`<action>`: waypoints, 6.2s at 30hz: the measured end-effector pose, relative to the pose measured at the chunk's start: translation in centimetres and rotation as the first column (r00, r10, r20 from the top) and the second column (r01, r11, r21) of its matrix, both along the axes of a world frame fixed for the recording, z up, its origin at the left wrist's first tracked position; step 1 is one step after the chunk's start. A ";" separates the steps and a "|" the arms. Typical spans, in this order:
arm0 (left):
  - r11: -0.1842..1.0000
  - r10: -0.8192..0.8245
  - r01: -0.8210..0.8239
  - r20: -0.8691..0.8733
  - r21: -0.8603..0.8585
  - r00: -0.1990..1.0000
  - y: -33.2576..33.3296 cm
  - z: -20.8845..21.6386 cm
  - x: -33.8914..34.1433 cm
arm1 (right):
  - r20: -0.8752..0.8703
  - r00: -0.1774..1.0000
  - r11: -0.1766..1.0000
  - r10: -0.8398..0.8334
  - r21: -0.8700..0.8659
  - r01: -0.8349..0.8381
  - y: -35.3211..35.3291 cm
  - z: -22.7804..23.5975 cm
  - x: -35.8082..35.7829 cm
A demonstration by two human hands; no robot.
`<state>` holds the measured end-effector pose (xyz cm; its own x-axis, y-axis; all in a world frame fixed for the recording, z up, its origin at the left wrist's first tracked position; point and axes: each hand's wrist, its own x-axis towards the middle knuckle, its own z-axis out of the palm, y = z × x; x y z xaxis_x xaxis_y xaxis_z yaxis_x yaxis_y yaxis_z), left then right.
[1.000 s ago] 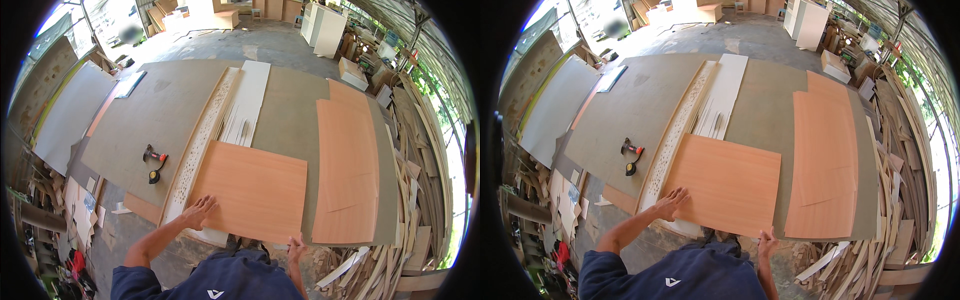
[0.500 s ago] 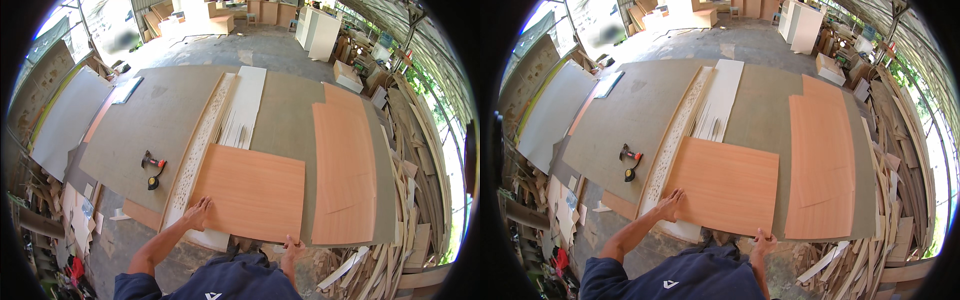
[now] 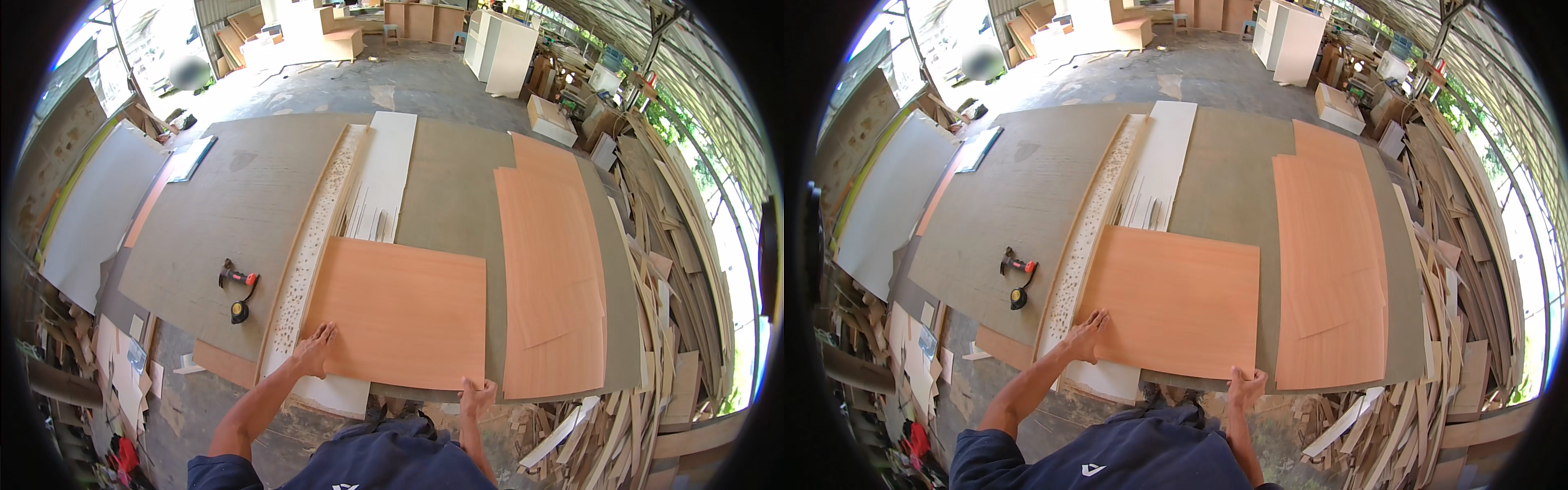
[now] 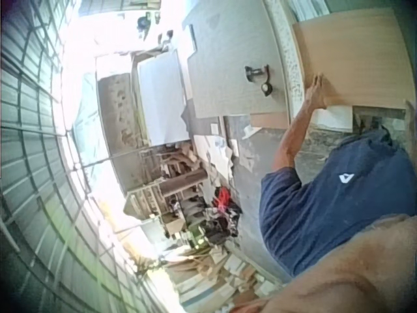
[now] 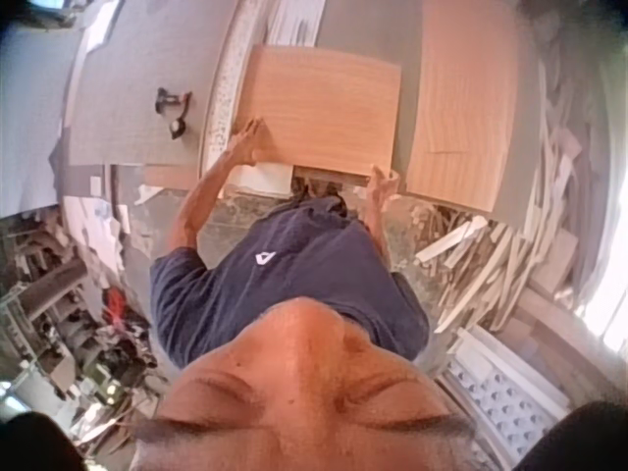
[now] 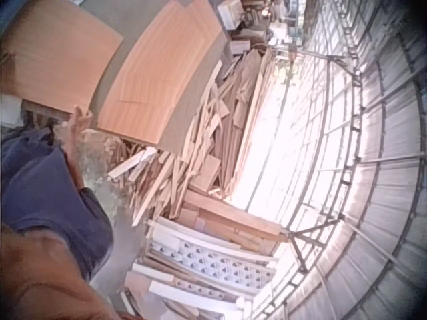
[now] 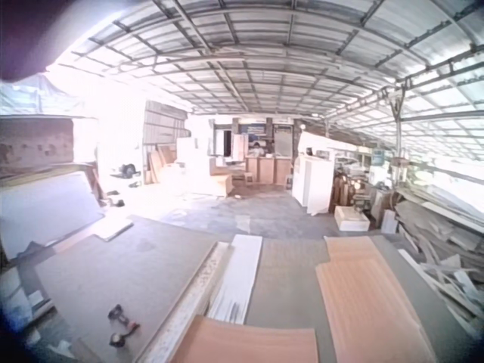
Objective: The person measures a wooden plank with a tape measure, marks it with a pencil, and hammers a wood strip onto another piece of wood. They then place several veneer-like sheets on the work surface.
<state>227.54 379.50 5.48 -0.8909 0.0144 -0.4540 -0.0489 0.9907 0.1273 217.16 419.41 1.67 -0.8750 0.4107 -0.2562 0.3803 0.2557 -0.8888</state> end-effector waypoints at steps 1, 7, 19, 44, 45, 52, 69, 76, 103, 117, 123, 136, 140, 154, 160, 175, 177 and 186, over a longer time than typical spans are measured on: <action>1.000 -0.001 0.001 0.001 0.000 1.000 0.0 -0.1 -0.1 | 0.004 1.000 1.000 0.001 0.001 -0.001 -0.1 0.1 -0.2; 1.000 -0.003 0.003 -0.012 0.008 1.000 -0.3 -0.2 -1.1 | 0.020 1.000 1.000 -0.002 0.009 0.002 -0.5 0.4 -1.2; 1.000 -0.024 0.024 -0.031 -0.021 0.999 -1.8 -0.3 -5.0 | 0.037 0.999 0.998 0.002 -0.059 0.000 -2.4 1.5 -4.6; 0.995 0.024 -0.020 0.038 -0.099 0.999 -6.7 0.2 -18.4 | 0.028 0.999 1.000 0.026 -0.014 -0.025 -7.3 -0.2 -16.7; 0.995 0.017 -0.012 0.049 -0.103 0.999 -7.0 0.3 -18.8 | 0.027 0.999 1.000 0.026 -0.015 -0.026 -7.7 -0.1 -17.3; 0.987 -0.020 0.022 0.013 -0.161 1.000 -9.1 -0.8 -22.4 | -0.010 0.999 0.999 0.035 -0.003 -0.035 -9.3 -0.2 -20.6; 0.988 0.026 -0.024 0.011 -0.155 1.000 -11.9 0.5 -30.3 | 0.031 0.999 0.999 0.041 0.016 -0.041 -12.9 0.9 -28.3; 0.993 0.019 -0.013 0.045 -0.121 0.999 -12.8 0.9 -33.6 | 0.018 1.000 0.999 -0.005 0.033 0.004 -13.8 0.4 -31.1; 0.963 0.270 -0.236 -0.401 0.133 0.875 -23.5 0.9 -35.5 | -0.409 0.896 0.910 -0.171 -0.414 -0.016 0.4 4.1 -23.7; 0.863 0.489 -0.089 -0.780 0.497 0.391 -10.3 13.3 -28.4 | -0.609 0.596 0.785 -0.523 -0.616 0.059 14.1 4.6 -2.8; 0.888 0.382 0.136 -0.869 0.439 0.314 7.3 9.0 -27.9 | -0.613 0.420 0.637 -0.669 -0.764 -0.099 21.2 9.5 -0.7; 0.571 0.389 0.275 -0.550 0.773 0.739 32.3 -4.4 -31.1 | -0.605 0.319 0.511 -0.729 -0.792 -0.333 36.2 15.9 -2.9; 0.879 -0.101 0.376 -0.655 0.295 0.749 35.7 -6.6 -28.8 | -0.513 0.469 0.423 -0.719 -0.858 -0.290 36.7 11.9 -6.7; -0.007 0.780 -0.416 0.265 0.909 0.567 37.0 -6.0 -21.2 | 0.182 0.983 0.890 -0.021 -0.445 0.101 33.3 -3.1 -7.8; -0.066 0.760 -0.441 0.331 0.895 0.560 37.2 -6.4 -19.0 | 0.060 0.897 0.818 -0.438 -0.386 0.426 43.9 -10.1 -11.6; -0.274 0.864 -0.383 0.401 0.882 0.305 34.9 -5.3 -6.4 | -0.003 0.819 0.706 -0.574 -0.508 0.493 45.5 -9.1 -16.6; -0.251 0.887 -0.366 0.364 0.896 0.284 34.0 -4.9 -5.0 | -0.060 0.791 0.767 -0.609 -0.296 0.569 47.6 -10.8 -15.7; -0.445 0.855 -0.149 0.370 0.883 -0.362 25.6 -3.5 5.9 | -0.354 0.915 0.981 -0.195 -0.088 0.175 29.9 -3.1 -11.2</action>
